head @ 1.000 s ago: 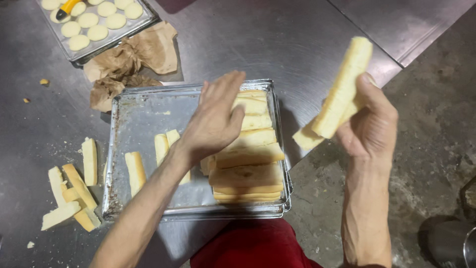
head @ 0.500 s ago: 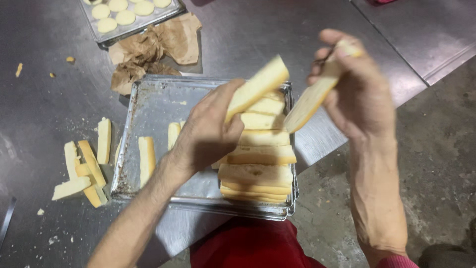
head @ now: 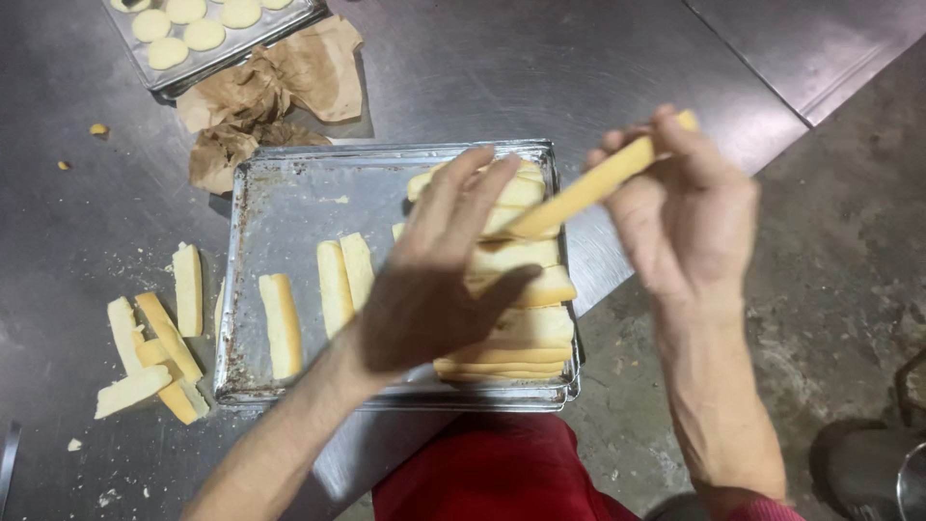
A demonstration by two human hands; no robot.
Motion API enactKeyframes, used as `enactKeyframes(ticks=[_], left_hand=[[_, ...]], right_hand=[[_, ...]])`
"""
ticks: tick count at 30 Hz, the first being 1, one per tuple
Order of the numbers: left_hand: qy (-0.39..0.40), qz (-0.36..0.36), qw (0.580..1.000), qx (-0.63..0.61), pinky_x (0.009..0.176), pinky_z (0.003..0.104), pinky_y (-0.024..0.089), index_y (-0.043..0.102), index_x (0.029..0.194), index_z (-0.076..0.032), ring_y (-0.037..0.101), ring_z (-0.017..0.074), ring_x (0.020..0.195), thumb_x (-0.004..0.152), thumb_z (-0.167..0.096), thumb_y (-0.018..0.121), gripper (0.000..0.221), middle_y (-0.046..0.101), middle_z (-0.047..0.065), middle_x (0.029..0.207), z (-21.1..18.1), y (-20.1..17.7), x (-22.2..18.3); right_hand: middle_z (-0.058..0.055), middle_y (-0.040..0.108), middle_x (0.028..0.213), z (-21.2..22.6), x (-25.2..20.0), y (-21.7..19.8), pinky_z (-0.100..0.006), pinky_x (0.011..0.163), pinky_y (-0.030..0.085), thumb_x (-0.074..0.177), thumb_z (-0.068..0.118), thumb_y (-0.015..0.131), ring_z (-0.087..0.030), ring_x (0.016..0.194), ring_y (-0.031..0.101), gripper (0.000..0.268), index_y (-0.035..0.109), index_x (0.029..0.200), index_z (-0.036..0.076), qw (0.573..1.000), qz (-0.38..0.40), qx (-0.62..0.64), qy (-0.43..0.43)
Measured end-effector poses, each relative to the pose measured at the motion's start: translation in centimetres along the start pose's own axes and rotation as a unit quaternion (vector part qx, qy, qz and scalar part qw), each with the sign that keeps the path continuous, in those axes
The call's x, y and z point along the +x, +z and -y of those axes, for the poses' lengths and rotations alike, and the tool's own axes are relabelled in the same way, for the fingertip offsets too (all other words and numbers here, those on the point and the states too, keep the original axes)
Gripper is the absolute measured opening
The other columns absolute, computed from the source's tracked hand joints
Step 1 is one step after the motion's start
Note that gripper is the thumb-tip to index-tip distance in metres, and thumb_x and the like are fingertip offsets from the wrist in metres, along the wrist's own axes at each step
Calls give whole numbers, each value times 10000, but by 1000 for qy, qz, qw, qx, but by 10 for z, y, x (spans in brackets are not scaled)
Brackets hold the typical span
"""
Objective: The person stacks pre-cut bread sticks onto a metal tray and then uses a knife to slice portions from long bread rolls.
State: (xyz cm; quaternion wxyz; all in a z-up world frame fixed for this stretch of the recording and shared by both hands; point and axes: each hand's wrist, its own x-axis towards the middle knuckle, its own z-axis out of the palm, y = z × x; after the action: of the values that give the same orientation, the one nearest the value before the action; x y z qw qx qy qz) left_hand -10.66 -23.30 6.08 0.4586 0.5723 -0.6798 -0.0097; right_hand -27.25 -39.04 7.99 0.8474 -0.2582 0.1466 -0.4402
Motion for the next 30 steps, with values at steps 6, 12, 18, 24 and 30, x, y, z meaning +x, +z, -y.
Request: enactKeyframes(ticks=[6, 12, 18, 24, 30], left_hand=[[-87, 31, 989, -117, 778, 301, 640, 606, 1420, -44, 718, 203, 924, 989, -93, 719, 449, 570, 154, 1318, -1, -20, -13], [-145, 37, 975, -166, 684, 291, 626, 590, 1331, 41, 678, 228, 889, 909, -88, 763, 474, 543, 177, 1254, 27, -26, -41], [-216, 9, 976, -32, 573, 289, 612, 511, 1306, 102, 706, 227, 719, 881, -200, 770, 582, 512, 239, 1270, 45, -11, -65], [-171, -38, 984, 16, 867, 344, 584, 459, 1426, 122, 667, 339, 1079, 1118, -202, 599, 469, 505, 278, 1364, 74, 1, -70], [-350, -61, 909, -220, 1233, 523, 119, 199, 1579, 137, 144, 479, 1531, 1111, -389, 343, 719, 199, 381, 1635, 70, 19, -48]], right_hand=[[-146, 654, 1041, -34, -35, -5, -367, 887, 557, 977, 182, 687, -243, 1066, 664, 250, 555, 1078, -5, 973, 11, -232, 5], [-136, 667, 1066, -39, -50, -41, -440, 930, 520, 962, 346, 698, -257, 1035, 603, 365, 614, 1171, 59, 748, 26, -664, -3], [-226, 527, 1403, -37, -50, -48, -542, 1103, 438, 1047, 396, 581, -344, 1341, 443, 519, 523, 1436, 58, 565, 53, -808, -158], [-265, 26, 1728, -60, -21, -36, -624, 1255, 151, 1048, 641, 275, -439, 1598, 44, 837, 159, 1663, 85, 649, 71, -753, -82], [-207, -28, 1728, -84, -9, -20, -603, 1241, 66, 941, 766, 178, -393, 1588, -33, 971, 92, 1657, 117, 699, 53, -713, -27]])
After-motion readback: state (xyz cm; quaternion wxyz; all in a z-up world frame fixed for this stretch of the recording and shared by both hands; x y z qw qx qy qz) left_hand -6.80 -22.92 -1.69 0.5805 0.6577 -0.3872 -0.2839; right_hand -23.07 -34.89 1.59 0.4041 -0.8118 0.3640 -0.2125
